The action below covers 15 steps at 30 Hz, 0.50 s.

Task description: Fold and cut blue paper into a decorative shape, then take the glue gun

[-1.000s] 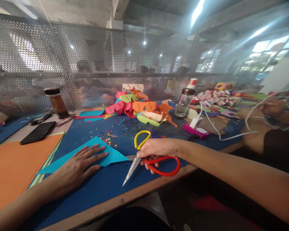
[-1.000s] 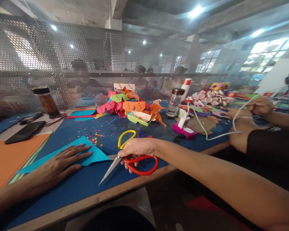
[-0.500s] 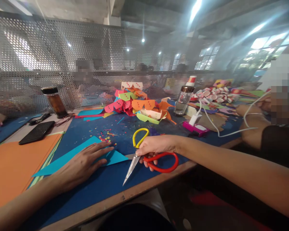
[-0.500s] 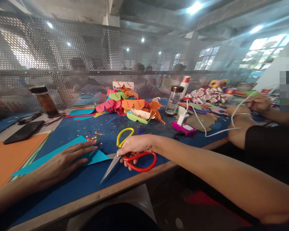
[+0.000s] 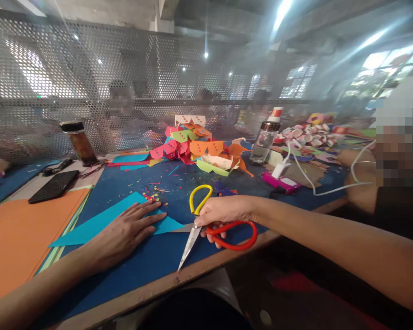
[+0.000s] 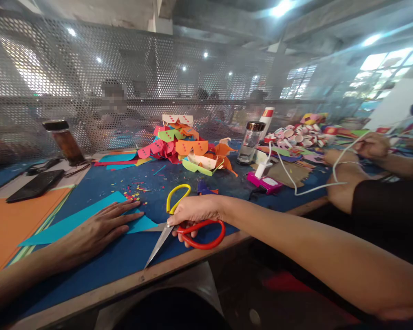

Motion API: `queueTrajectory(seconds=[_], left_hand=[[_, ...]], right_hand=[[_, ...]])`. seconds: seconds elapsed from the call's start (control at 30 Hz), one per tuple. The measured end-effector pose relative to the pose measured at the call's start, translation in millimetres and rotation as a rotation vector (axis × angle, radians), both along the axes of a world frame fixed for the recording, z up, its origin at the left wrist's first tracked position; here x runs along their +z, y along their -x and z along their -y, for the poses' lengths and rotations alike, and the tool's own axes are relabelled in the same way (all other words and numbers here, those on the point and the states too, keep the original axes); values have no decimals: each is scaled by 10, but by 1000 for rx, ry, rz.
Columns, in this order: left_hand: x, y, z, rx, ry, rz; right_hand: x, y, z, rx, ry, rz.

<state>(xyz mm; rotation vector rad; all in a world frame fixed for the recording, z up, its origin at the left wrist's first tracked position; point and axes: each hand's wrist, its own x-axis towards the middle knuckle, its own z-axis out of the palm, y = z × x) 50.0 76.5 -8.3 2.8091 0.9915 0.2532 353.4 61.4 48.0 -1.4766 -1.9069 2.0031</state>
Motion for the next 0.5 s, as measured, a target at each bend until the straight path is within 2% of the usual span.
queueTrajectory(seconds=[0.27,0.5], left_hand=[[101,-33,66,14,11,28],[62,17,59,1,-1,66]], right_hand=[[62,-30,1,-16,-35,17],[385,-240,55,-18,-142,91]])
